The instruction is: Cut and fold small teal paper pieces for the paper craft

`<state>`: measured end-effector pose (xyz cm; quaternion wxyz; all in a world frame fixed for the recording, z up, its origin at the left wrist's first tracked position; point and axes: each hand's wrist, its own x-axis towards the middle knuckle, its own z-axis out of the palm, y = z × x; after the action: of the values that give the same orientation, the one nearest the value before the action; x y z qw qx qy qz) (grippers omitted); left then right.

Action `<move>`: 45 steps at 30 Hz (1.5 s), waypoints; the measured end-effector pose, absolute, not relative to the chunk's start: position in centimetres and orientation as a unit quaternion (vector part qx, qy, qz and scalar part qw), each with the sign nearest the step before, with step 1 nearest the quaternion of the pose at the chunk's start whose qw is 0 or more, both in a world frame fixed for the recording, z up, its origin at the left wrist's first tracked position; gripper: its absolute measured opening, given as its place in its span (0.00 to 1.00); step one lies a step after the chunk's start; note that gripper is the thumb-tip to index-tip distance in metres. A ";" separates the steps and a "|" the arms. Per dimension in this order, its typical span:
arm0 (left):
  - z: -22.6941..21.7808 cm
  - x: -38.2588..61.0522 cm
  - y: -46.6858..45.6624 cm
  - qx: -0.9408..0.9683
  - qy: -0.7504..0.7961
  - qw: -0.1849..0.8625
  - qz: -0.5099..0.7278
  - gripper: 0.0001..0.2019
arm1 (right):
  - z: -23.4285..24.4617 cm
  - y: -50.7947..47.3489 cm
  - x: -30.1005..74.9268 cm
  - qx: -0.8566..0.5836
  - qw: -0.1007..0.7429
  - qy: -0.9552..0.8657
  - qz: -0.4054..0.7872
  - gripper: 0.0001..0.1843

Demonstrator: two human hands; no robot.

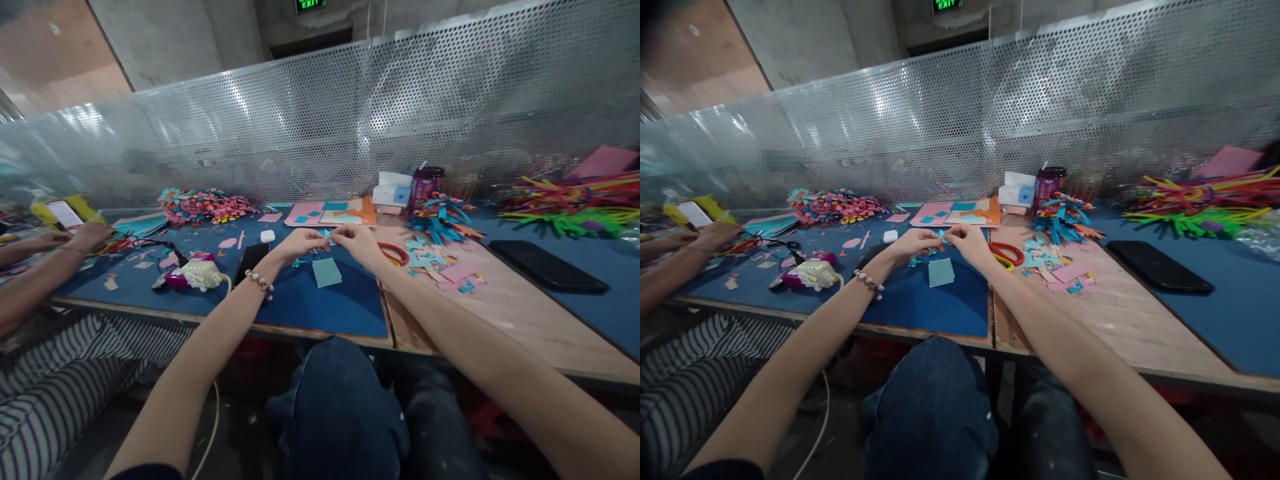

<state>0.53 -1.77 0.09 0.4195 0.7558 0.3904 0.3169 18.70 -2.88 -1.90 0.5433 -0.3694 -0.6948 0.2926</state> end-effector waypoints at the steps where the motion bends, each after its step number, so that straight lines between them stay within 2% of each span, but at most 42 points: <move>1: 0.2 0.5 -1.9 0.761 0.391 0.412 0.312 0.13 | -1.9 -2.9 18.7 -0.371 0.542 -0.696 0.291 0.09; 6: 0.3 0.5 -2.0 0.782 0.389 0.383 0.302 0.13 | -2.0 -2.7 18.8 -0.385 0.537 -0.696 0.282 0.09; 12: -0.1 0.4 -1.4 0.782 0.385 0.388 0.302 0.15 | -2.4 -2.1 18.6 -0.382 0.552 -0.666 0.325 0.10; 19: -0.2 0.5 -1.4 0.775 0.393 0.390 0.304 0.14 | -2.7 -1.8 18.5 -0.353 0.572 -0.648 0.358 0.19; 24: -0.2 0.7 -1.3 0.758 0.389 0.414 0.322 0.12 | -2.2 -2.5 18.7 -0.360 0.558 -0.649 0.371 0.20; 29: -0.4 0.8 -1.2 0.741 0.387 0.422 0.352 0.11 | -1.7 -3.3 19.0 -0.387 0.493 -0.709 0.323 0.19; 36: -0.2 0.8 -1.5 0.759 0.391 0.387 0.349 0.09 | -1.8 -3.1 19.2 -0.415 0.482 -0.718 0.284 0.19; 45: 0.1 1.0 -1.7 0.767 0.368 0.397 0.345 0.11 | -1.5 -3.1 19.4 -0.413 0.471 -0.734 0.261 0.21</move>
<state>0.96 -1.72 0.07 0.3975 0.7668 0.3678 0.3446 19.41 -3.12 -1.50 0.4711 -0.4131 -0.7344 0.2610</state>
